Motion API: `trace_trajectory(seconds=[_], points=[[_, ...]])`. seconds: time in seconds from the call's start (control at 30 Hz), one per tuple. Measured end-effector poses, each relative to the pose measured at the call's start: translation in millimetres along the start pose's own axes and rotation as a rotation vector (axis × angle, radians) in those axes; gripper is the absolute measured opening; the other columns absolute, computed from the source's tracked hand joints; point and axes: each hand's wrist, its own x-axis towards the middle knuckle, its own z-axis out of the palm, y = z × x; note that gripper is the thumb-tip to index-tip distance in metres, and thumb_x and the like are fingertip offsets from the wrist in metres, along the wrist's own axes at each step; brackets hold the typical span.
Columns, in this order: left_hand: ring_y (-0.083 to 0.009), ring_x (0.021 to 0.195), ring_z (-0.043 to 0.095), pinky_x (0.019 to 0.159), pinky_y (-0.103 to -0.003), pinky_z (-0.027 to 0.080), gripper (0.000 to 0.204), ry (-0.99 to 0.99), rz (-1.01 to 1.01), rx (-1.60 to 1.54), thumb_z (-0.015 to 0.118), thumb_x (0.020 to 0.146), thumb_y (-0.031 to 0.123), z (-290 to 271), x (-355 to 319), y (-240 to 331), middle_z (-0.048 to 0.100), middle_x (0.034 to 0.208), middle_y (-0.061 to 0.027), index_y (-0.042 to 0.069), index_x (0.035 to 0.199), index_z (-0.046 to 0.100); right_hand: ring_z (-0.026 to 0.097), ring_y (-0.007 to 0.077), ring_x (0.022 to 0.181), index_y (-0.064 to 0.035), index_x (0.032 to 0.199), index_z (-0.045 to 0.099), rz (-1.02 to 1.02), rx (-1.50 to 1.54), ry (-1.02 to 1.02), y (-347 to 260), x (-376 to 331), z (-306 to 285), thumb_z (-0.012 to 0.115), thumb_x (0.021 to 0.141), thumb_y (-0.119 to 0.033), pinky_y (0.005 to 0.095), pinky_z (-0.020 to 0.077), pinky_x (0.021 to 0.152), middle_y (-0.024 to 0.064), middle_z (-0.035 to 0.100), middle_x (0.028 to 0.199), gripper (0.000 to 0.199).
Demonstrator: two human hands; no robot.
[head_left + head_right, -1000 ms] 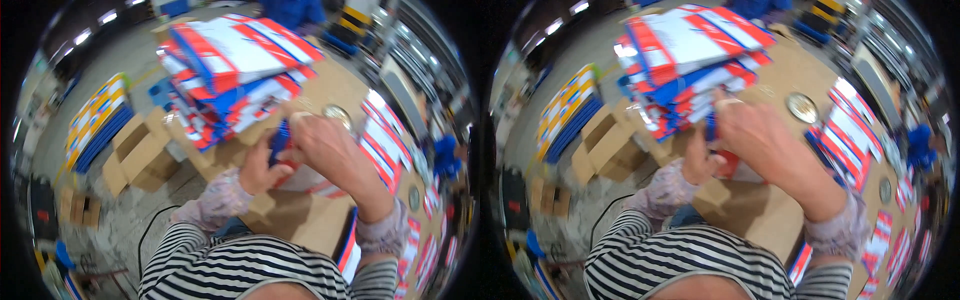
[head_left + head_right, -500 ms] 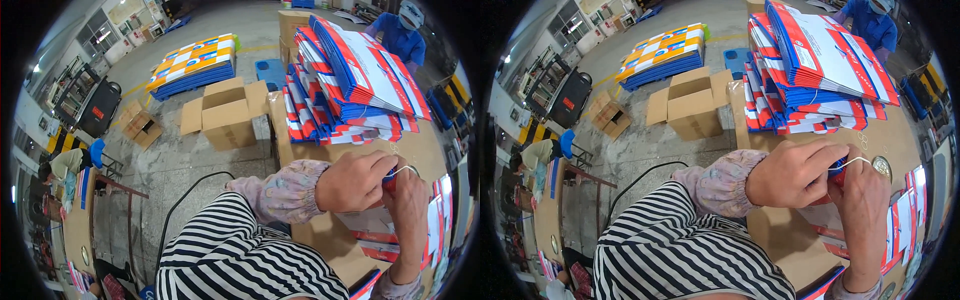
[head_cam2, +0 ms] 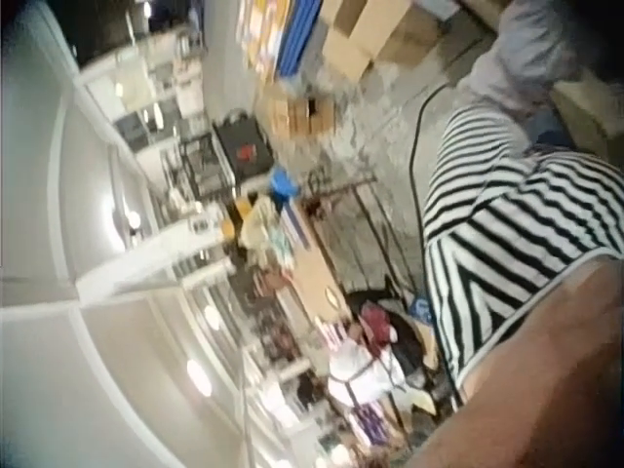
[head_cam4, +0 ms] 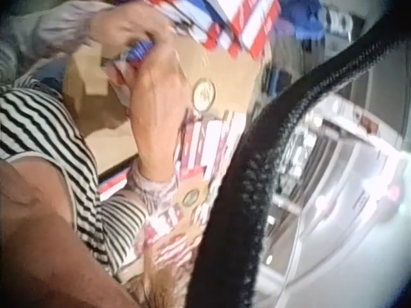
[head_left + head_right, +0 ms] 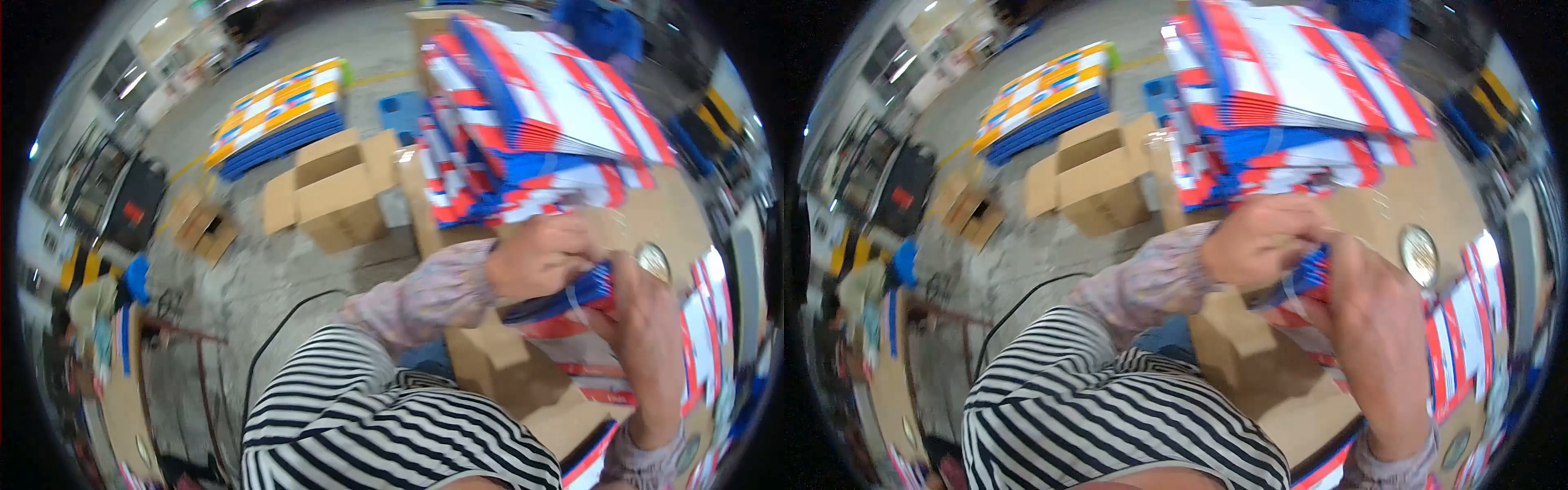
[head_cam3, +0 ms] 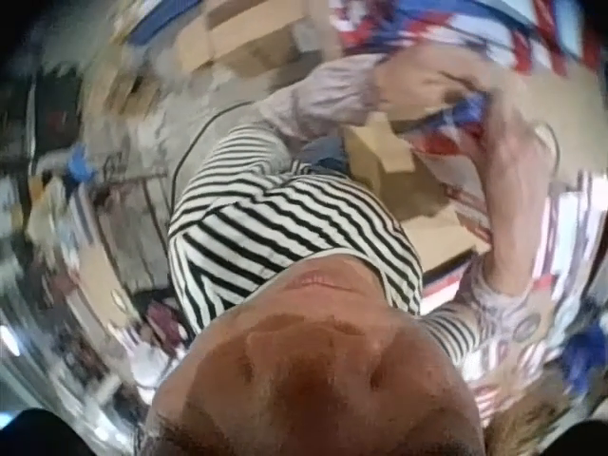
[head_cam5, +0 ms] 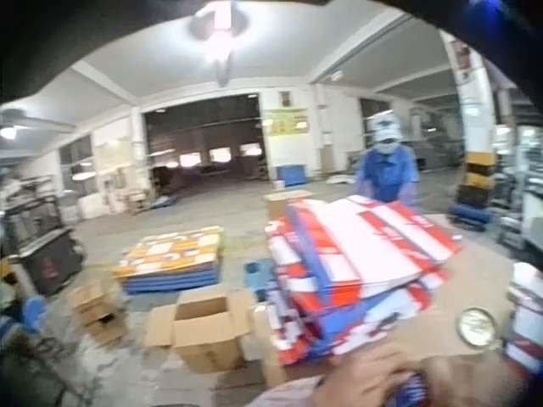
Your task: Sorting and stacking cardboard envelopes or folders into groups on a large table.
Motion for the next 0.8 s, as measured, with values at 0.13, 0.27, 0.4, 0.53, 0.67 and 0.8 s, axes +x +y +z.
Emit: trace_trajectory(seconds=[0.13,0.27,0.4,0.53,0.67,0.8], points=[[-0.0169,0.092,0.059,0.080,-0.032,0.048,0.035,-0.150,-0.409,-0.493,0.063,0.085,0.024,4,-8,17,0.058,0.099,-0.0093,-0.003,0.106,0.060,0.059,0.0369,0.073,-0.0029,0.094,0.046,-0.009,0.068,-0.032,20,1,-5,0.075,0.067,-0.018,0.0438,0.0449,0.060,0.0174,0.057,0.077,0.043],[-0.0133,0.098,0.056,0.082,-0.025,0.047,0.040,0.013,-0.451,-0.499,0.075,0.076,0.016,21,0,36,0.049,0.117,-0.0102,-0.003,0.108,0.060,0.060,0.0348,0.073,-0.0038,0.092,0.045,-0.020,0.076,-0.028,20,-3,-6,0.075,0.068,-0.020,0.0427,0.0452,0.059,0.0160,0.056,0.074,0.042],[-0.0108,0.092,0.052,0.077,-0.025,0.045,0.035,0.070,-0.359,-0.307,0.074,0.076,0.015,32,-4,30,0.045,0.117,-0.0099,-0.001,0.105,0.064,0.062,0.0329,0.067,-0.0037,0.090,0.048,0.043,-0.003,0.055,34,-28,-13,0.072,0.075,-0.029,0.0406,0.0461,0.056,0.0144,0.058,0.069,0.038],[-0.0156,0.101,0.049,0.082,-0.027,0.043,0.032,0.140,-0.306,-0.344,0.073,0.075,0.015,41,-10,28,0.042,0.119,-0.0135,0.000,0.103,0.066,0.063,0.0272,0.064,-0.0059,0.092,0.053,0.152,-0.010,0.236,45,-70,-12,0.071,0.078,-0.033,0.0369,0.0467,0.053,0.0095,0.061,0.066,0.036],[-0.0162,0.107,0.045,0.085,-0.028,0.041,0.031,0.116,-0.160,-0.263,0.071,0.077,0.018,44,-10,20,0.039,0.122,-0.0142,-0.001,0.102,0.065,0.065,0.0199,0.060,-0.0053,0.099,0.057,0.308,0.055,0.331,56,-109,0,0.075,0.075,-0.025,0.0313,0.0476,0.050,0.0064,0.064,0.068,0.037],[-0.0150,0.103,0.049,0.086,-0.029,0.042,0.034,0.148,-0.127,-0.375,0.068,0.081,0.017,60,1,18,0.047,0.116,-0.0128,-0.003,0.108,0.059,0.067,0.0180,0.064,-0.0040,0.115,0.053,0.381,0.347,0.393,57,-128,29,0.073,0.078,-0.015,0.0274,0.0507,0.058,0.0081,0.069,0.081,0.043]])
